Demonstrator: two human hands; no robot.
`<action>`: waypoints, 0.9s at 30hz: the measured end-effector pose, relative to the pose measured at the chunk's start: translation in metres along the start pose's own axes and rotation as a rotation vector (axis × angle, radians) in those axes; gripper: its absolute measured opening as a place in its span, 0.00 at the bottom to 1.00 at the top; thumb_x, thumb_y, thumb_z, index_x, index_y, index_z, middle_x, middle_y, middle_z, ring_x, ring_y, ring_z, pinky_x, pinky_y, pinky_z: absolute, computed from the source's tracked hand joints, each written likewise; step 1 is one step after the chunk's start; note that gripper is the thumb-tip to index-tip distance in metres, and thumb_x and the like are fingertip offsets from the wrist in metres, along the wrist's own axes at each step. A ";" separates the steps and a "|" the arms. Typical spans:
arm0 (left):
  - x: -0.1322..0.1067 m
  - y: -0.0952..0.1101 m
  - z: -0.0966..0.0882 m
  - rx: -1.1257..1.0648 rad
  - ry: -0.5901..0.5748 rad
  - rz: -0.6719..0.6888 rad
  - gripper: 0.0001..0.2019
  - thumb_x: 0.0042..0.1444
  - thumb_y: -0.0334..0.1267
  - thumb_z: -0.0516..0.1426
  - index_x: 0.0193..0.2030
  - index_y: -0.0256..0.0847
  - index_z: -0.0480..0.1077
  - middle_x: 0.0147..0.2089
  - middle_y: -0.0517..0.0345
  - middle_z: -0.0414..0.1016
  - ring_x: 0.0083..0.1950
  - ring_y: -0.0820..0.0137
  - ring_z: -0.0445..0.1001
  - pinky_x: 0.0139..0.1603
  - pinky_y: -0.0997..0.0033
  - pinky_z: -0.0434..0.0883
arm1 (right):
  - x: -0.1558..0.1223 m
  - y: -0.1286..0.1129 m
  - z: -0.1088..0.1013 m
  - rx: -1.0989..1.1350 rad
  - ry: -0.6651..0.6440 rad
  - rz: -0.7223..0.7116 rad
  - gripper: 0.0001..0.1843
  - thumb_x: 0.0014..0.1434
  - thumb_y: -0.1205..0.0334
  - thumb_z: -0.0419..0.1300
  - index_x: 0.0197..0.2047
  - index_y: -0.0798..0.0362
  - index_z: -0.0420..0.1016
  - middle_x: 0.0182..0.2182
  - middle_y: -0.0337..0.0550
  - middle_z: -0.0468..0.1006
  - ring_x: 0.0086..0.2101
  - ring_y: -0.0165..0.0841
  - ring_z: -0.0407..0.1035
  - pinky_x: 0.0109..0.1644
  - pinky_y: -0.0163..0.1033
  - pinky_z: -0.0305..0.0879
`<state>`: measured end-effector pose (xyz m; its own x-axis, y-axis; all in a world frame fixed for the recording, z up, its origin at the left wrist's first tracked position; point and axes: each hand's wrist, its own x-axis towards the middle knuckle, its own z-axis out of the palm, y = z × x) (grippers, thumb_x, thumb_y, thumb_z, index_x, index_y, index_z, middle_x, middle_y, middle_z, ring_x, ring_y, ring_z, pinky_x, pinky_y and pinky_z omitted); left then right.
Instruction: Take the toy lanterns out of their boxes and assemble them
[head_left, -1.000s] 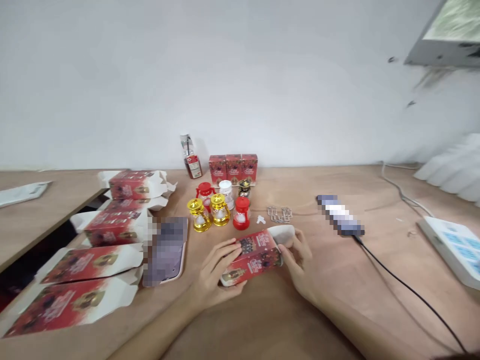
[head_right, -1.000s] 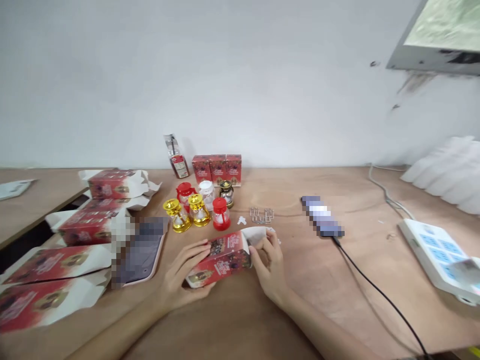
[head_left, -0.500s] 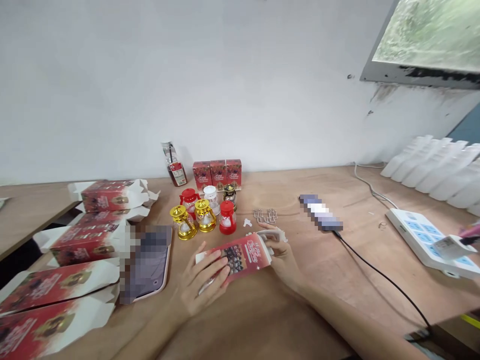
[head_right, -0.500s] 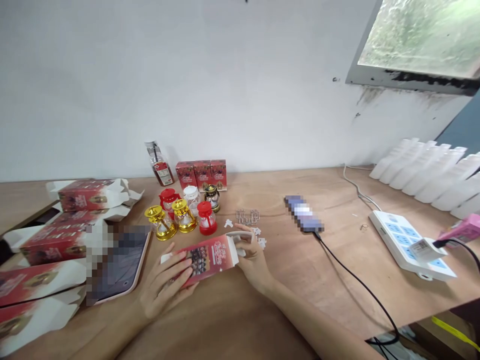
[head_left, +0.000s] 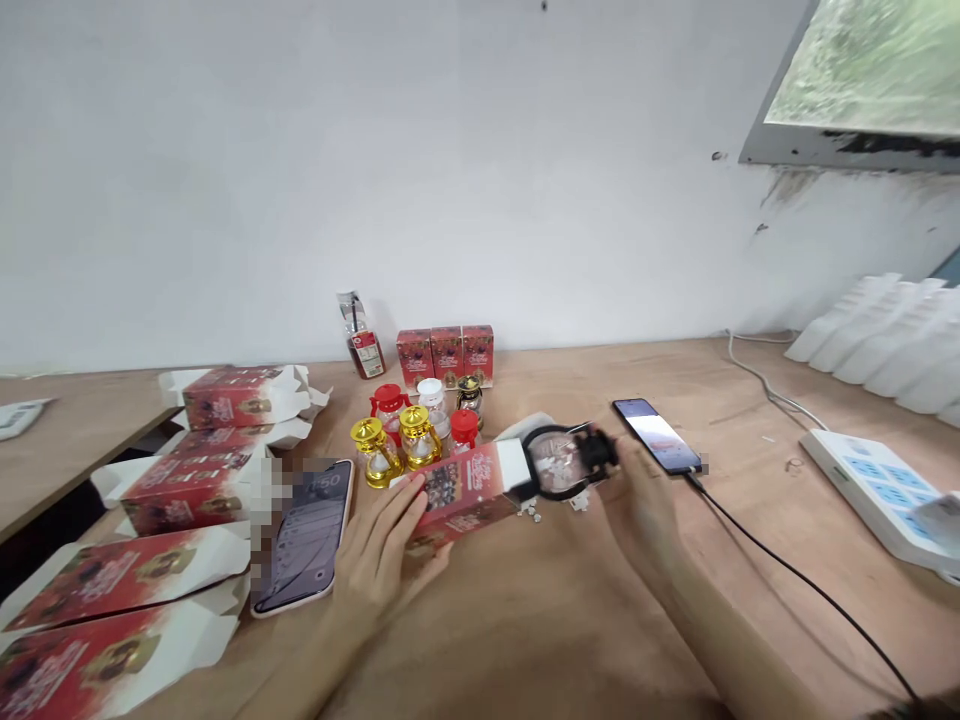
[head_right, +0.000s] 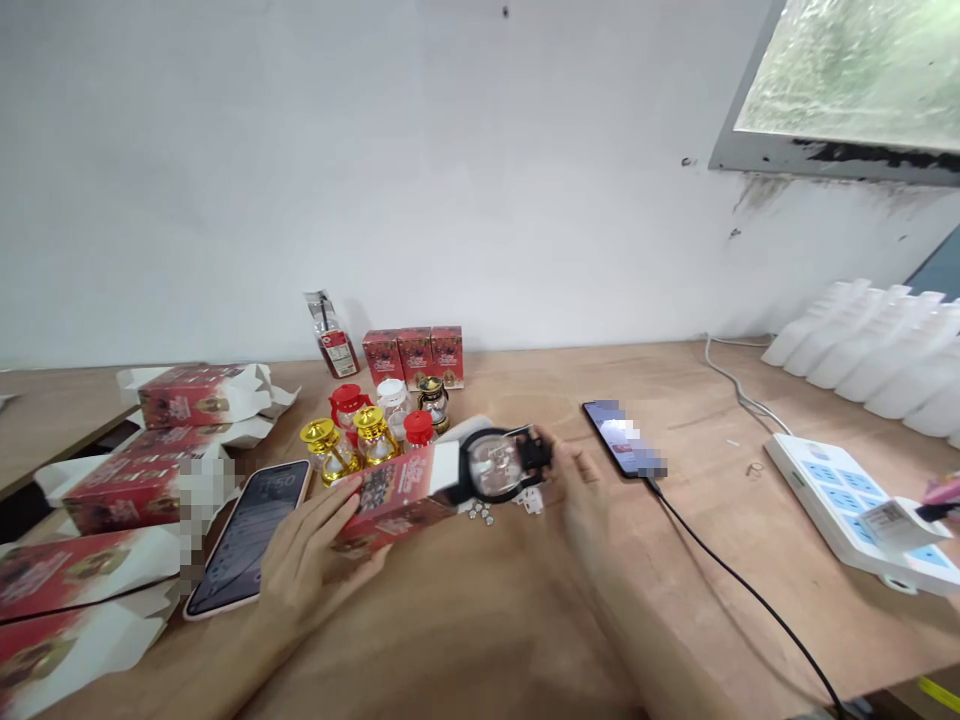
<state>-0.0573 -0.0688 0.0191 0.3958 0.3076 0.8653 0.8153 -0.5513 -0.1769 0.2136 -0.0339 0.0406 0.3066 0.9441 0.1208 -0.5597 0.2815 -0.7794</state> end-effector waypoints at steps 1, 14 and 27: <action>-0.002 -0.001 0.000 -0.041 -0.016 -0.061 0.35 0.43 0.38 0.64 0.59 0.36 0.59 0.49 0.41 0.74 0.50 0.58 0.74 0.50 0.62 0.70 | 0.010 -0.010 -0.003 0.003 0.076 -0.082 0.10 0.50 0.56 0.66 0.28 0.53 0.72 0.39 0.42 0.79 0.39 0.32 0.73 0.41 0.36 0.71; -0.018 0.032 0.007 -1.187 -0.013 -1.485 0.33 0.32 0.46 0.68 0.48 0.42 0.66 0.46 0.52 0.75 0.48 0.57 0.73 0.47 0.59 0.72 | 0.045 0.006 -0.037 -0.824 0.182 -0.537 0.15 0.59 0.49 0.55 0.36 0.53 0.67 0.39 0.47 0.75 0.38 0.36 0.71 0.41 0.42 0.65; 0.002 0.028 0.002 -1.735 -0.271 -1.395 0.25 0.41 0.45 0.60 0.49 0.42 0.70 0.42 0.52 0.78 0.51 0.56 0.73 0.56 0.51 0.67 | -0.080 0.057 0.013 -0.791 -0.670 -0.470 0.27 0.56 0.53 0.59 0.55 0.50 0.56 0.48 0.50 0.66 0.49 0.42 0.63 0.52 0.48 0.63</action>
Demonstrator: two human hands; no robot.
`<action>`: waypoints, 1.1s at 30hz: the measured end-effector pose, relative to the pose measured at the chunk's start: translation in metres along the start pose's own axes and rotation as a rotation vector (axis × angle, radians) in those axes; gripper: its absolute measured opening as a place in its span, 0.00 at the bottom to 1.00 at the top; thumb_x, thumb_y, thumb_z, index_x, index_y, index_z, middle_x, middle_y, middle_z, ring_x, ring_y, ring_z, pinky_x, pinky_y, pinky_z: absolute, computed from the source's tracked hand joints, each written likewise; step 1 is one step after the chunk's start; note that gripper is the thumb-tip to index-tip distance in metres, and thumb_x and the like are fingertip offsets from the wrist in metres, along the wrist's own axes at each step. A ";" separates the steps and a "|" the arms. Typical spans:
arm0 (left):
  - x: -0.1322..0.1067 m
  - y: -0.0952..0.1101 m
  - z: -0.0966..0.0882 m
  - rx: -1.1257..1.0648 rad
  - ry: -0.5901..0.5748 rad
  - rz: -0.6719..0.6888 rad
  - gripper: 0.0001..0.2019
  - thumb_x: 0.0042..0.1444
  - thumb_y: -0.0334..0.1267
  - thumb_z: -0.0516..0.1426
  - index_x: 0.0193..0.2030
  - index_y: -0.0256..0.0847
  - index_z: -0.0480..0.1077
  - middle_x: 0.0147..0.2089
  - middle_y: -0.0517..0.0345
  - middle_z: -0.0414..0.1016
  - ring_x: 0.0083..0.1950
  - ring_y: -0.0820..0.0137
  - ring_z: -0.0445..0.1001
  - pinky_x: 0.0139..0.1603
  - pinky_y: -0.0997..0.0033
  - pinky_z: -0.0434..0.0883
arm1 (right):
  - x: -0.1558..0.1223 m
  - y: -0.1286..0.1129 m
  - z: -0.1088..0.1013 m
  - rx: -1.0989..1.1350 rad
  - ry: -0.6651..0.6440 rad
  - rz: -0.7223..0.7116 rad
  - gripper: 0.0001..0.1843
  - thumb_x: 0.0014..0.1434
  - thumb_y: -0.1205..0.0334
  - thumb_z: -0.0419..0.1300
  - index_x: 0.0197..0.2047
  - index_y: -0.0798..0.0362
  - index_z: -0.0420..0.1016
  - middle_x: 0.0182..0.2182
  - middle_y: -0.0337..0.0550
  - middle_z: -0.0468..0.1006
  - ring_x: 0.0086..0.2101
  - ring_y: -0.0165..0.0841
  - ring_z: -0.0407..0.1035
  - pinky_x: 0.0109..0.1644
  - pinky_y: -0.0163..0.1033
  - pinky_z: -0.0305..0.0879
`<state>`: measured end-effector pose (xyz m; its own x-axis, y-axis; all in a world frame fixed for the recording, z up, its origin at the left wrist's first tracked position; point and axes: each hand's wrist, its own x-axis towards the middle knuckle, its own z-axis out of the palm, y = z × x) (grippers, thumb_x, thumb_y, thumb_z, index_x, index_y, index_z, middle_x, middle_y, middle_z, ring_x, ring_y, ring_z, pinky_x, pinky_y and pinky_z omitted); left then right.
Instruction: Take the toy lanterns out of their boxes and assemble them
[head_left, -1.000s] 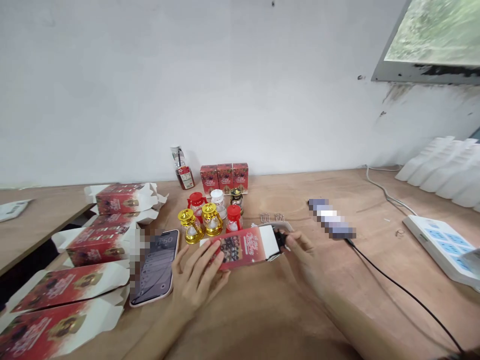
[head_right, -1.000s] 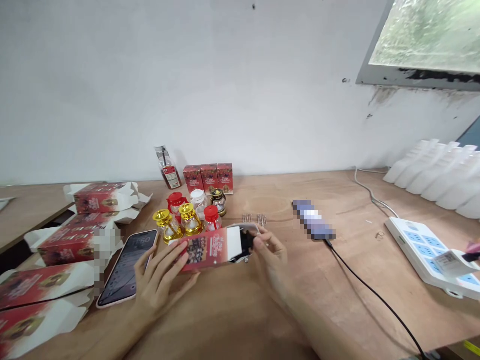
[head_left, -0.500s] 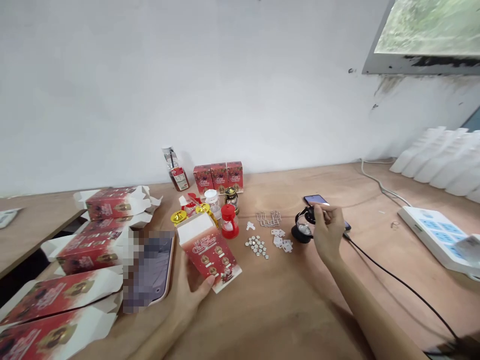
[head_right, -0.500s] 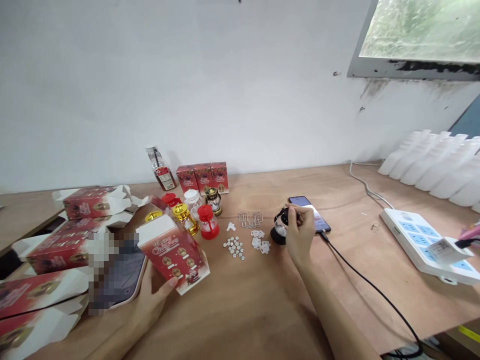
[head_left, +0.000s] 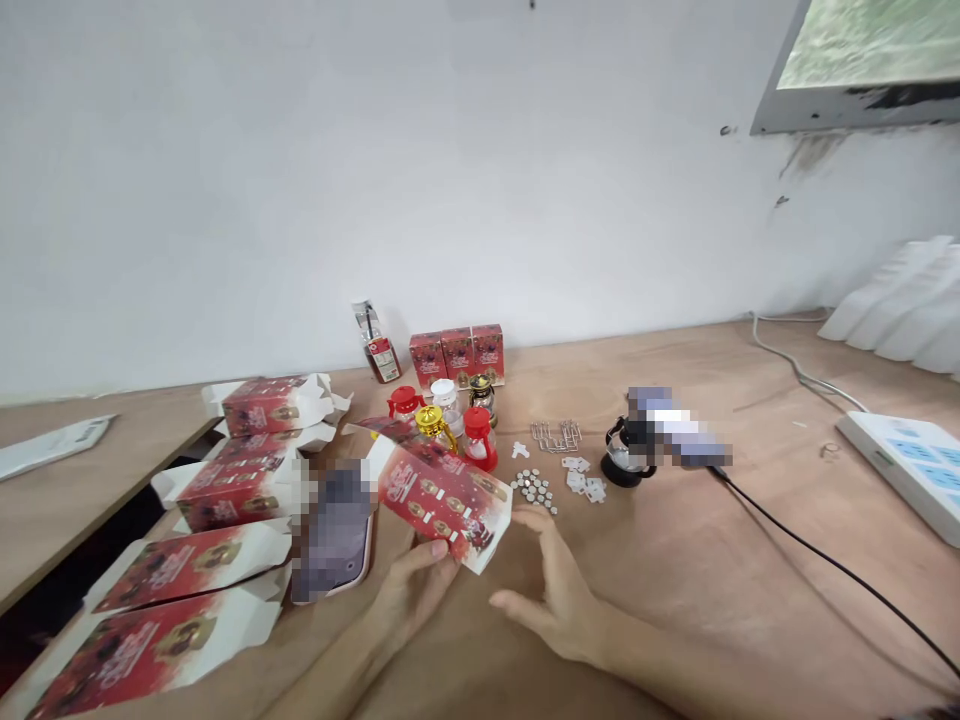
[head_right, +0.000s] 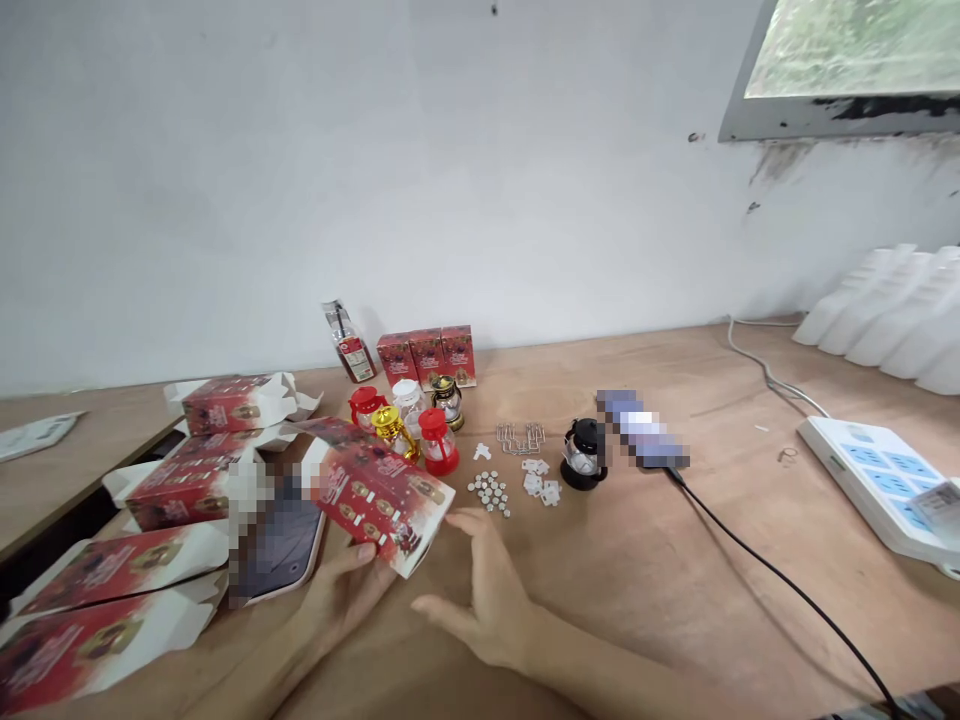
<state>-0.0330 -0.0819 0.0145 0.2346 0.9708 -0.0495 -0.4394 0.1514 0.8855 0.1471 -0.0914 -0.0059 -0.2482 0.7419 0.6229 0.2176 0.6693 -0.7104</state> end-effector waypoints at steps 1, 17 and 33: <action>0.000 -0.001 -0.001 0.027 -0.015 -0.004 0.25 0.41 0.46 0.59 0.49 0.43 0.70 0.42 0.52 0.78 0.50 0.57 0.73 0.56 0.52 0.67 | 0.001 -0.002 0.009 0.088 -0.003 0.068 0.25 0.57 0.51 0.58 0.54 0.50 0.56 0.48 0.50 0.66 0.49 0.41 0.63 0.52 0.47 0.63; -0.004 -0.006 0.002 -0.001 -0.046 -0.081 0.28 0.38 0.52 0.63 0.48 0.44 0.71 0.41 0.52 0.79 0.48 0.56 0.75 0.54 0.53 0.70 | 0.009 -0.006 0.015 0.469 0.077 0.375 0.15 0.59 0.54 0.54 0.46 0.47 0.55 0.27 0.34 0.61 0.29 0.31 0.61 0.34 0.36 0.61; -0.007 -0.006 -0.006 0.032 0.052 -0.029 0.24 0.38 0.39 0.65 0.46 0.44 0.70 0.43 0.54 0.78 0.51 0.57 0.73 0.57 0.51 0.65 | 0.020 0.016 -0.010 -0.183 0.072 -0.213 0.30 0.53 0.70 0.56 0.60 0.47 0.61 0.43 0.49 0.73 0.41 0.39 0.71 0.42 0.42 0.71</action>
<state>-0.0370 -0.0887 0.0072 0.2010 0.9746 -0.0984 -0.4053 0.1742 0.8974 0.1548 -0.0649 -0.0016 -0.2406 0.5804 0.7779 0.3357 0.8018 -0.4944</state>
